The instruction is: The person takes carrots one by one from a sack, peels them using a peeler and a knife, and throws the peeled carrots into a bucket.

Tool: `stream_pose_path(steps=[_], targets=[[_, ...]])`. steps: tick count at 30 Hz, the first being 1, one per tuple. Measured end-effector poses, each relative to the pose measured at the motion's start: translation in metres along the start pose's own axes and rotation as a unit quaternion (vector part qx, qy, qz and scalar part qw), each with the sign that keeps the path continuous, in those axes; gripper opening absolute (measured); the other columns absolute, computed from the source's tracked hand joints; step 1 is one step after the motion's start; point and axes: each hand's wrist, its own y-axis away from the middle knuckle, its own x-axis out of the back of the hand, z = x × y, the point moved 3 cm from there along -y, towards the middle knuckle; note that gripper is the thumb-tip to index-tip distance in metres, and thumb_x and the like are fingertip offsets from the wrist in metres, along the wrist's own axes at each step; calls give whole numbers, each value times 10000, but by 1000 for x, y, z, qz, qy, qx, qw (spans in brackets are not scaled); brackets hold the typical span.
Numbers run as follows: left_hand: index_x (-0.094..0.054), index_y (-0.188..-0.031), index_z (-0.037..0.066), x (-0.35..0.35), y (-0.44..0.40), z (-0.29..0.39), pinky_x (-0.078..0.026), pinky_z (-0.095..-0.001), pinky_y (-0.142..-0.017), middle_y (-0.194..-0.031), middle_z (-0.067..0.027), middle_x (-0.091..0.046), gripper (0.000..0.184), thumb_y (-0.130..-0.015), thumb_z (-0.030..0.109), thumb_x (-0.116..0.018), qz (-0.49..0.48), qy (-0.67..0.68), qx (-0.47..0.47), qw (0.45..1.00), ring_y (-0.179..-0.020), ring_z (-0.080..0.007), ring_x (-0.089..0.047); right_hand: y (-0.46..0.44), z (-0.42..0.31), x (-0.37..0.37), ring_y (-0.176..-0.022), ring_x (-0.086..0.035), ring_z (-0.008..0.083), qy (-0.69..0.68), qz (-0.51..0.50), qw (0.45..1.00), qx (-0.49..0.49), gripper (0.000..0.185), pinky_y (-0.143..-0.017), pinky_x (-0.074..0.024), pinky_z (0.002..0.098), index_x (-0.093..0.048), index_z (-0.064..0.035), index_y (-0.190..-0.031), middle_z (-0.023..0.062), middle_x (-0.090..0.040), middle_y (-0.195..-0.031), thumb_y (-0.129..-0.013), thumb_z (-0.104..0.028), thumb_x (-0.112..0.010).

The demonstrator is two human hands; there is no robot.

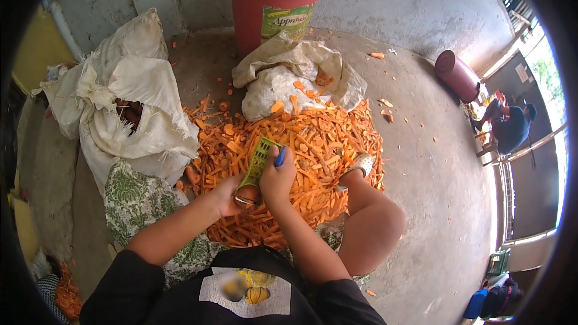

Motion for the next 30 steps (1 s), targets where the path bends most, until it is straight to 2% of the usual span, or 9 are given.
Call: stream_pose_path(steps=[2, 4, 6, 10, 14, 19, 25, 27, 30], targets=[[-500, -975, 48, 3, 0, -1, -479, -314, -482, -813, -78, -580, 337, -912, 322, -314, 17, 11, -12, 1000, -660, -184, -578, 0, -8, 5, -499, -449, 245, 118, 38, 992, -1, 254, -497, -365, 350, -448, -8, -775, 126, -478, -574, -892, -232, -435], [-482, -989, 30, 0, 9, -5, -485, -298, -495, -826, -100, -575, 365, -923, 335, -294, -2, -153, 40, 987, -672, -186, -581, -26, 3, 22, -550, -491, 296, 158, 124, 978, 50, 248, -529, -383, 364, -477, -12, -821, 157, -523, -630, -889, -246, -434], [-474, -985, 20, -15, 24, -9, -492, -294, -532, -810, -104, -563, 385, -924, 356, -298, 32, -168, 45, 984, -670, -190, -577, -57, 21, 49, -529, -473, 252, 186, 221, 957, 28, 247, -525, -379, 352, -479, -10, -813, 120, -511, -616, -887, -242, -437], [-427, -1059, 15, -18, 22, -7, -498, -292, -571, -784, -87, -540, 397, -911, 374, -348, 3, -224, 43, 974, -660, -182, -568, -84, 56, 80, -505, -442, 189, 80, 225, 969, -57, 254, -503, -366, 333, -475, -8, -794, 65, -476, -591, -889, -240, -434], [-481, -1045, 65, -2, 7, 4, -498, -303, -562, -787, -69, -556, 380, -902, 394, -357, 52, -153, 13, 987, -645, -147, -557, -37, 2, 37, -496, -379, 95, -42, 70, 996, -32, 262, -460, -320, 261, -431, -44, -719, 2, -439, -581, -897, -237, -429], [-508, -987, 92, -2, 3, 4, -484, -299, -521, -755, -39, -566, 378, -895, 414, -333, -3, -37, -15, 999, -637, -151, -564, 1, -7, 3, -482, -397, 133, -17, 15, 1000, 18, 257, -460, -344, 296, -436, -18, -739, 55, -436, -565, -895, -222, -442], [-494, -990, 71, 14, -4, -8, -475, -306, -515, -791, -66, -571, 356, -910, 370, -317, -78, -115, -18, 990, -648, -162, -568, -1, -6, 8, -478, -431, 226, 67, 21, 997, 21, 233, -478, -361, 336, -474, -2, -810, 119, -448, -565, -882, -223, -459], [-484, -1001, 53, 9, 7, -14, -475, -304, -519, -798, -76, -569, 370, -915, 366, -307, -41, -131, 14, 990, -651, -164, -568, -29, 17, 26, -516, -471, 263, 135, 141, 978, 68, 207, -502, -370, 363, -490, 3, -841, 138, -489, -597, -868, -201, -471], [-453, -1040, 1, -17, 31, -11, -482, -293, -547, -811, -96, -560, 426, -926, 372, -276, -21, -244, 43, 969, -668, -164, -566, -75, 55, 74, -561, -500, 276, 240, 236, 941, 4, 218, -541, -386, 366, -503, 15, -856, 148, -527, -646, -866, -199, -461]])
